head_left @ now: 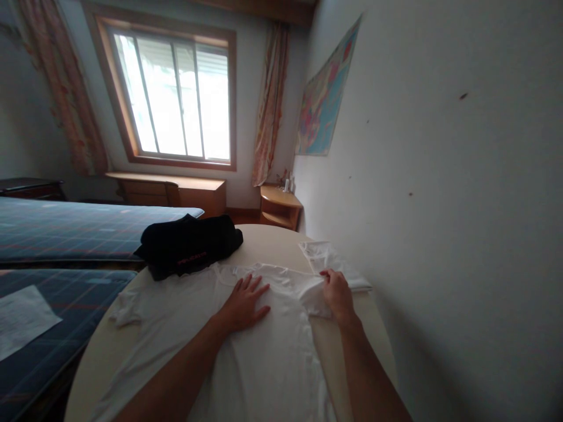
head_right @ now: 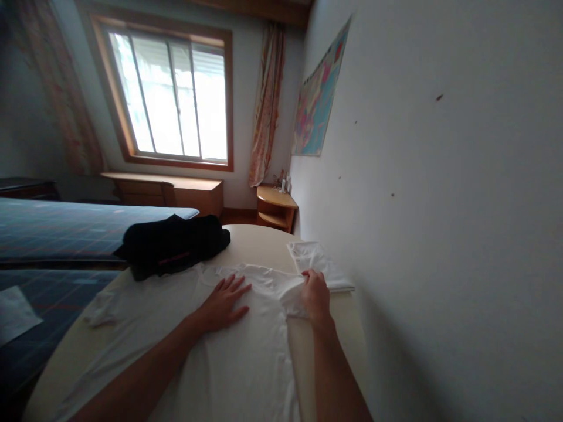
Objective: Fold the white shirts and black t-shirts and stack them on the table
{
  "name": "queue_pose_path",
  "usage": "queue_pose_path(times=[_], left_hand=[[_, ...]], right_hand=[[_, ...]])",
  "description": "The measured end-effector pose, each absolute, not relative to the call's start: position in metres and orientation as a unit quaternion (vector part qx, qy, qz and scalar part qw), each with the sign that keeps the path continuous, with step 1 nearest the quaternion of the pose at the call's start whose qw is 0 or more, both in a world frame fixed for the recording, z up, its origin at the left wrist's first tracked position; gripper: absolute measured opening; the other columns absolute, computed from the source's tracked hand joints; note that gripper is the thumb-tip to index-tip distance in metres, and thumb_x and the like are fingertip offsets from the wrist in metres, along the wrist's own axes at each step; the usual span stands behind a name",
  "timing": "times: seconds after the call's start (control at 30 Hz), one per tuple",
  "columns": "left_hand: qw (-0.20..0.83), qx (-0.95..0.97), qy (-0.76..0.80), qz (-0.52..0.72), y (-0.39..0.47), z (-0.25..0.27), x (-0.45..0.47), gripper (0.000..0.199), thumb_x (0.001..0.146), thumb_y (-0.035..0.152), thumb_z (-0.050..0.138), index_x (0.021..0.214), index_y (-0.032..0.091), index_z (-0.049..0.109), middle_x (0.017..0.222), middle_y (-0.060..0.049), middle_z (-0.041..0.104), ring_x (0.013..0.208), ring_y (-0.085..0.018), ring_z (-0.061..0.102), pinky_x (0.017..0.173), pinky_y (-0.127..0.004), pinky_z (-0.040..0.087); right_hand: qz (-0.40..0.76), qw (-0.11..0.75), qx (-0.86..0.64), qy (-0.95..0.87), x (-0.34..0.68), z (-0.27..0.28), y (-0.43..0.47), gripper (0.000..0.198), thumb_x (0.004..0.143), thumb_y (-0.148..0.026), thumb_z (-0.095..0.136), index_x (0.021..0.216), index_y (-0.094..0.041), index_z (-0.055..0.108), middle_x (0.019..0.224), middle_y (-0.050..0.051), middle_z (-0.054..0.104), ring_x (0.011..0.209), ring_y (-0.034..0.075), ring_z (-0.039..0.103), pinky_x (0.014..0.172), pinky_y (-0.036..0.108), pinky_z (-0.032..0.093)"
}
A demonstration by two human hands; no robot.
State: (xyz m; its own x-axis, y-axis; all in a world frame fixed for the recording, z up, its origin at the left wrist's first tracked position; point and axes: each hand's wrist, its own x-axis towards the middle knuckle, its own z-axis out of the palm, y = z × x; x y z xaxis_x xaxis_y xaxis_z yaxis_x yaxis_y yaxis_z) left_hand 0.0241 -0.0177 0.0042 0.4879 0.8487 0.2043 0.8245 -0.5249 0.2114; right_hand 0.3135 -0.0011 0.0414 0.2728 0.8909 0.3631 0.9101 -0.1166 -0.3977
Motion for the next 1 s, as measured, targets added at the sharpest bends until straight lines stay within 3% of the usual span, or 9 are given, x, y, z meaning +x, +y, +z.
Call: queue_pose_path(times=[0.2, 0.33, 0.43, 0.5, 0.6, 0.67, 0.77, 0.9, 1.0], left_hand=[[0.044, 0.874, 0.459, 0.153, -0.018, 0.006, 0.023, 0.058, 0.089, 0.050, 0.052, 0.144, 0.031, 0.044, 0.156, -0.005, 0.035, 0.146, -0.028, 0.024, 0.118, -0.048, 0.017], [0.054, 0.874, 0.456, 0.158, -0.017, 0.004, 0.024, 0.059, 0.089, 0.049, 0.053, 0.144, 0.031, 0.044, 0.155, -0.005, 0.037, 0.145, -0.028, 0.026, 0.118, -0.048, 0.018], [0.060, 0.866, 0.461, 0.183, -0.015, 0.001, 0.024, 0.059, 0.090, 0.044, 0.053, 0.145, 0.027, 0.041, 0.153, -0.006, 0.040, 0.144, -0.026, 0.029, 0.119, -0.047, 0.020], [0.064, 0.855, 0.471, 0.206, -0.012, 0.000, 0.025, 0.056, 0.092, 0.037, 0.050, 0.146, 0.022, 0.040, 0.150, -0.008, 0.044, 0.142, -0.025, 0.033, 0.119, -0.045, 0.021], [0.065, 0.845, 0.473, 0.242, -0.009, -0.002, 0.025, 0.054, 0.091, 0.023, 0.047, 0.144, 0.018, 0.041, 0.144, -0.010, 0.052, 0.135, -0.024, 0.043, 0.117, -0.045, 0.025], [0.061, 0.851, 0.452, 0.260, -0.009, -0.001, 0.025, 0.055, 0.089, 0.015, 0.046, 0.143, 0.020, 0.042, 0.138, -0.009, 0.057, 0.131, -0.023, 0.048, 0.116, -0.045, 0.027], [0.051, 0.868, 0.411, 0.275, -0.010, 0.002, 0.025, 0.053, 0.088, 0.011, 0.046, 0.138, 0.027, 0.049, 0.129, -0.006, 0.063, 0.126, -0.022, 0.052, 0.113, -0.045, 0.031], [0.047, 0.880, 0.377, 0.287, -0.011, 0.004, 0.026, 0.030, 0.093, 0.020, 0.053, 0.117, 0.030, 0.066, 0.117, -0.002, 0.068, 0.112, -0.021, 0.058, 0.109, -0.043, 0.034], [0.039, 0.878, 0.373, 0.299, -0.009, 0.003, 0.027, 0.023, 0.095, 0.022, 0.052, 0.107, 0.028, 0.070, 0.108, -0.002, 0.070, 0.104, -0.020, 0.061, 0.106, -0.040, 0.037]], right_hand=[[-0.012, 0.344, -0.710, -0.615, 0.306, 0.040, 0.001, 0.038, 0.086, -0.016, 0.046, 0.121, -0.009, 0.060, 0.120, 0.017, 0.061, 0.115, 0.023, 0.055, 0.100, 0.029, 0.041], [0.017, 0.421, -0.614, -0.667, 0.284, 0.056, -0.008, 0.041, 0.085, -0.014, 0.045, 0.124, -0.013, 0.058, 0.124, 0.014, 0.060, 0.118, 0.022, 0.054, 0.104, 0.034, 0.041], [0.138, 0.458, -0.521, -0.707, 0.262, 0.065, -0.019, 0.043, 0.088, -0.030, 0.052, 0.129, -0.020, 0.053, 0.131, 0.010, 0.057, 0.093, 0.018, 0.064, 0.082, 0.032, 0.054], [0.240, 0.464, -0.474, -0.709, 0.253, 0.068, -0.023, 0.047, 0.090, -0.042, 0.052, 0.133, -0.023, 0.049, 0.130, 0.009, 0.059, 0.076, 0.014, 0.065, 0.061, 0.027, 0.055], [0.296, 0.458, -0.460, -0.700, 0.255, 0.068, -0.024, 0.041, 0.092, -0.047, 0.047, 0.122, -0.020, 0.055, 0.102, 0.006, 0.069, 0.064, 0.013, 0.063, 0.050, 0.023, 0.049], [0.259, 0.428, -0.481, -0.720, 0.263, 0.069, -0.023, 0.033, 0.091, -0.046, 0.049, 0.103, -0.018, 0.064, 0.082, 0.003, 0.068, 0.059, 0.013, 0.060, 0.053, 0.023, 0.047], [0.215, 0.333, -0.502, -0.769, 0.275, 0.070, -0.024, 0.028, 0.086, -0.045, 0.058, 0.083, -0.018, 0.067, 0.069, 0.001, 0.064, 0.060, 0.013, 0.057, 0.058, 0.024, 0.044], [0.286, 0.189, -0.509, -0.790, 0.285, 0.069, -0.031, 0.034, 0.069, -0.043, 0.078, 0.090, -0.018, 0.069, 0.073, 0.000, 0.064, 0.067, 0.015, 0.058, 0.061, 0.024, 0.044], [0.310, 0.138, -0.534, -0.775, 0.292, 0.067, -0.037, 0.045, 0.058, -0.029, 0.083, 0.099, -0.017, 0.067, 0.087, 0.002, 0.064, 0.078, 0.016, 0.059, 0.068, 0.023, 0.045]])
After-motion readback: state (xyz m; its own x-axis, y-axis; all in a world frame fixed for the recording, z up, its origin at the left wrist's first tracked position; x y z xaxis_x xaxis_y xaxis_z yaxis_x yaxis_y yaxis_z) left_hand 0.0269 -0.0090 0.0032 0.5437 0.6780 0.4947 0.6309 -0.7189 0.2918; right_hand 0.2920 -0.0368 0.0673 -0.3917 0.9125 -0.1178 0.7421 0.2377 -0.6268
